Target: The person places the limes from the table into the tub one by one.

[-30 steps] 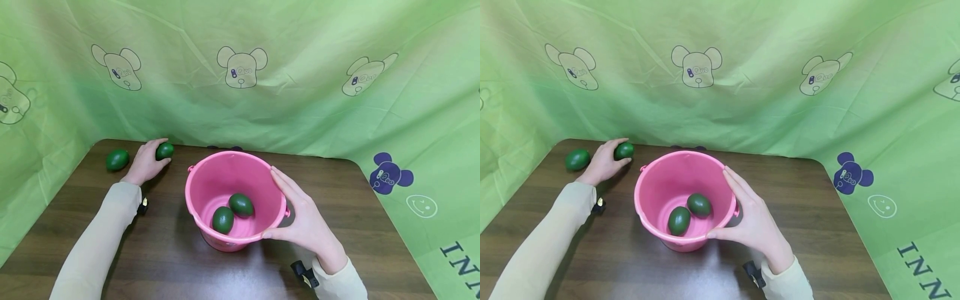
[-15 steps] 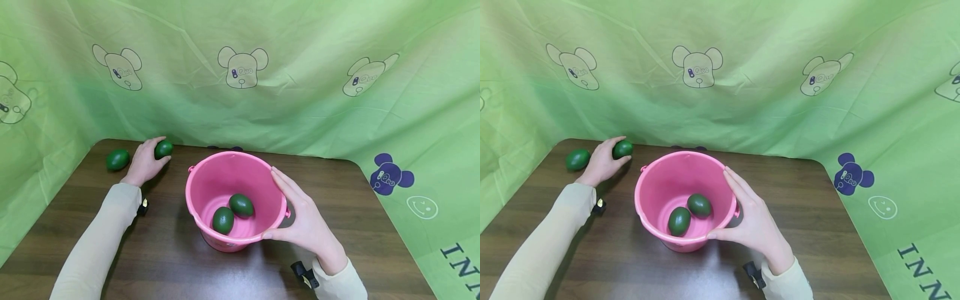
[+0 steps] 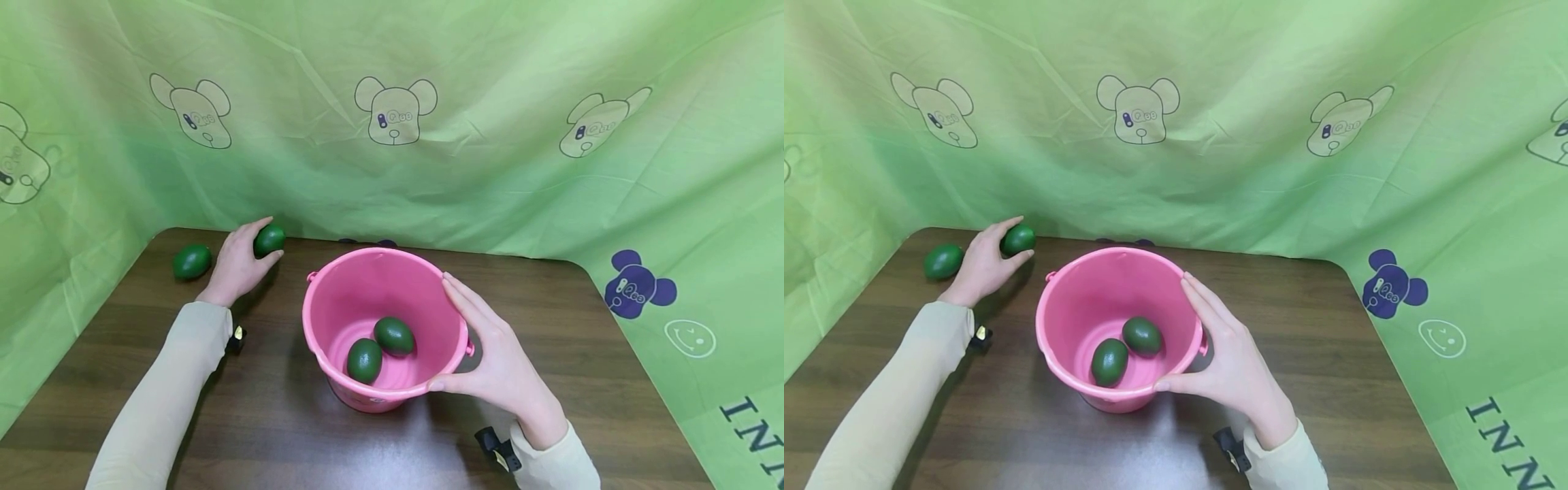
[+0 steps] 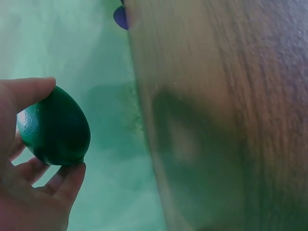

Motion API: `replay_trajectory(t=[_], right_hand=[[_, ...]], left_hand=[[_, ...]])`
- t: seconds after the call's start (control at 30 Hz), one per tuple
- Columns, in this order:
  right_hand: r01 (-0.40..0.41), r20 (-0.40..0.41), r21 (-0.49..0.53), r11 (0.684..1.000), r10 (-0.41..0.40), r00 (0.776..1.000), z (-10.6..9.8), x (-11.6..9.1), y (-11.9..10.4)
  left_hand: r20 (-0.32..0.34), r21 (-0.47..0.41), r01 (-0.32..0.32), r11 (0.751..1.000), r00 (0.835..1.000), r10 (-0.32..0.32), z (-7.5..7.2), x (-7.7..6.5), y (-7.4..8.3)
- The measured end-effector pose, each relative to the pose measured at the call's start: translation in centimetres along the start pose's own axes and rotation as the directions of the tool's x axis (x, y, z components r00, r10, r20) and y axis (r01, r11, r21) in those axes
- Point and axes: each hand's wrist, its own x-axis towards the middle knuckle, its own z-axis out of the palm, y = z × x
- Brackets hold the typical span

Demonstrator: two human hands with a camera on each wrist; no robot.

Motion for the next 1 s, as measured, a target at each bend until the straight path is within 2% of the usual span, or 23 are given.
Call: replay_trajectory(t=[0.47,0.73,1.0], right_hand=[[-0.003,0.001,0.006,1.000,0.003,1.000,0.0,0.1,-0.1],[-0.002,0.000,-0.004,1.000,0.002,1.000,-0.1,0.0,-0.1],[0.022,-0.003,-0.009,1.000,-0.022,1.000,0.0,0.1,0.0]], left_hand=[[-0.036,-0.007,-0.065,0.998,0.997,0.065,-0.5,0.0,1.4],[-0.058,-0.004,-0.129,0.992,0.990,0.128,-0.8,-0.2,2.5],[-0.069,-0.001,-0.159,0.987,0.985,0.159,-0.9,-0.3,3.2]])
